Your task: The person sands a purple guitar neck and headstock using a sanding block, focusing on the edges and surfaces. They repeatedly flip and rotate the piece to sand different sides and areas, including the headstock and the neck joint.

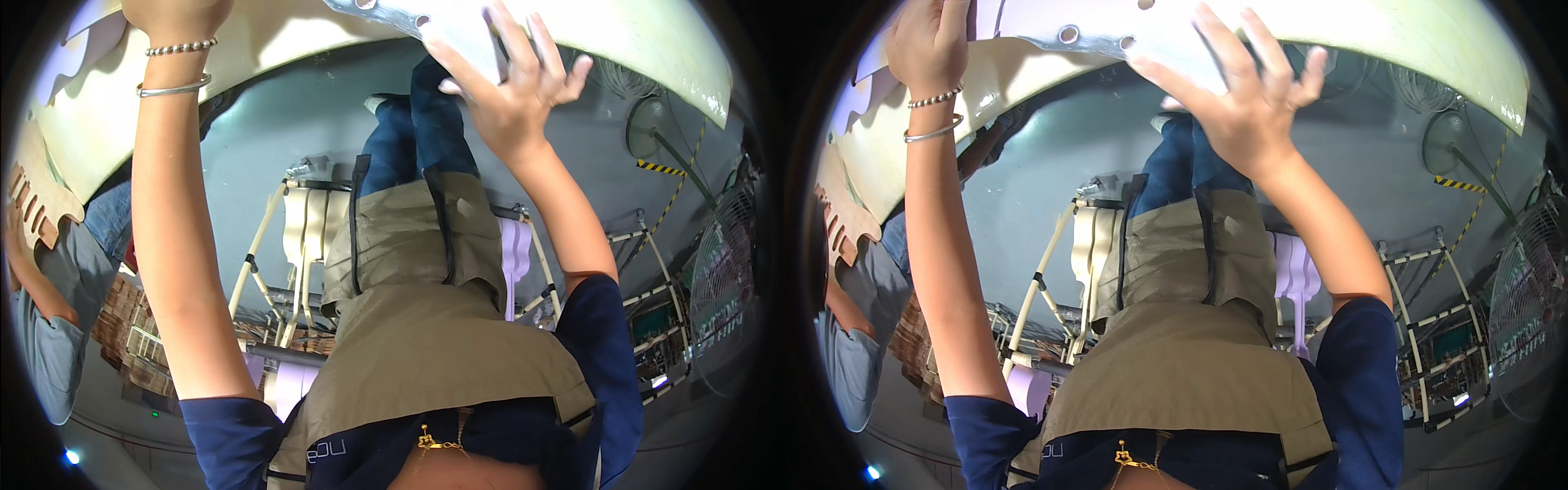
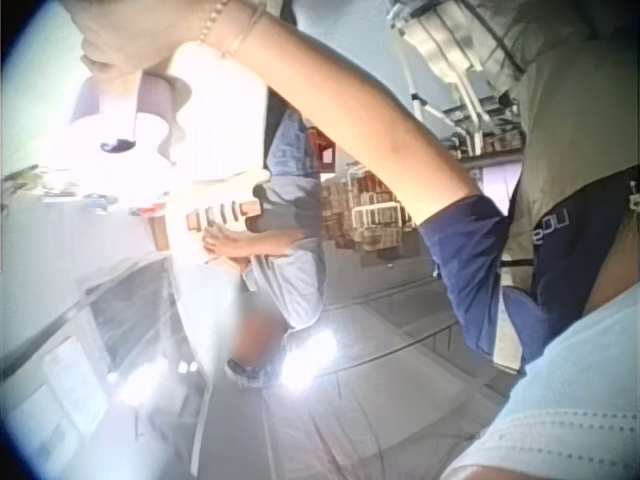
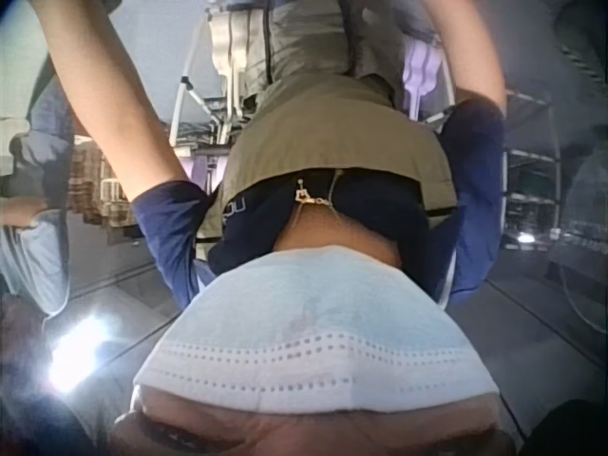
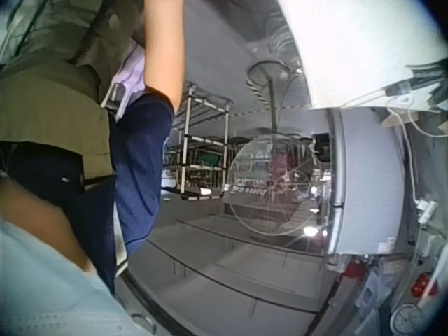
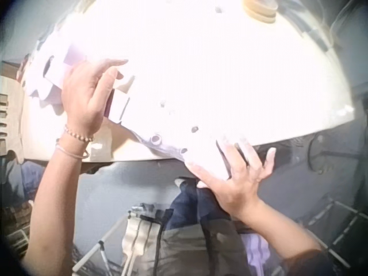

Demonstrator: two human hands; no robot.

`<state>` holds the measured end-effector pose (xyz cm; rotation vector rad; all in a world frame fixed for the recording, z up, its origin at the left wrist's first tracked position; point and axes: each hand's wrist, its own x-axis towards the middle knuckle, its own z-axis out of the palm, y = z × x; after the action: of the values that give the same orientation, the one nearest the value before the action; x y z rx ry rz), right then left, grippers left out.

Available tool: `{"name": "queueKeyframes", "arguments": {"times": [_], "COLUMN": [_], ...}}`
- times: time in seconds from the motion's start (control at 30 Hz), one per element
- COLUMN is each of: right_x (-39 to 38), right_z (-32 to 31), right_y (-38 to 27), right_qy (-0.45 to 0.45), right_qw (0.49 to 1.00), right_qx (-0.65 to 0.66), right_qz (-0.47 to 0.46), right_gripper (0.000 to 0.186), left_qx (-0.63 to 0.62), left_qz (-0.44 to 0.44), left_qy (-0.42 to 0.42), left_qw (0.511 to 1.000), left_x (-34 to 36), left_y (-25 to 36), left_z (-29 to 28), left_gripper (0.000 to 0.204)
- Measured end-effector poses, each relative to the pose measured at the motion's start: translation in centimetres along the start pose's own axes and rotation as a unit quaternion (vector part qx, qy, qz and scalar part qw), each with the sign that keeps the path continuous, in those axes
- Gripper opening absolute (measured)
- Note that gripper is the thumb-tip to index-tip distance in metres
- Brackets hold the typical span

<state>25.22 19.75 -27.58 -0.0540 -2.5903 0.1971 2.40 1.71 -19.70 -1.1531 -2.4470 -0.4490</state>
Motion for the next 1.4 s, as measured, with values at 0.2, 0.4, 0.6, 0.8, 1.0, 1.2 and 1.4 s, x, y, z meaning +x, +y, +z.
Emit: {"name": "queueKeyframes", "arguments": {"times": [0.2,0.4,0.6,0.8,1.0,1.2,1.4], "right_x": [2.1,-4.4,-5.1,-4.6,-5.9,-3.7,-0.5], "right_z": [-1.3,-6.0,-8.6,-8.8,-8.5,-8.8,-10.1], "right_y": [-1.6,3.6,3.8,3.7,3.6,3.7,3.5], "right_qy": [-0.042,-0.091,0.128,0.138,0.090,0.093,0.086], "right_qw": [0.999,0.991,0.873,0.862,0.843,0.822,0.817], "right_qx": [0.022,0.056,0.282,0.297,0.341,0.399,0.431], "right_qz": [-0.001,0.082,0.377,0.386,0.407,0.396,0.373], "right_gripper": [0.030,0.037,0.044,0.041,0.045,0.051,0.054], "left_qx": [0.009,0.161,-0.285,-0.323,-0.121,0.157,0.096], "left_qz": [-0.013,-0.090,0.087,0.195,0.139,0.274,0.174], "left_qy": [-0.028,-0.039,-0.024,-0.173,-0.027,-0.312,-0.222], "left_qw": [0.999,0.982,0.954,0.910,0.983,0.896,0.955], "left_x": [0.2,0.1,-5.0,-14.0,-6.1,2.9,4.3], "left_y": [0.0,4.0,18.8,21.9,5.2,-5.1,1.4], "left_z": [-1.3,1.3,7.5,3.6,-3.4,-4.0,-2.2], "left_gripper": [0.036,0.066,0.052,0.075,0.070,0.062,0.057]}}
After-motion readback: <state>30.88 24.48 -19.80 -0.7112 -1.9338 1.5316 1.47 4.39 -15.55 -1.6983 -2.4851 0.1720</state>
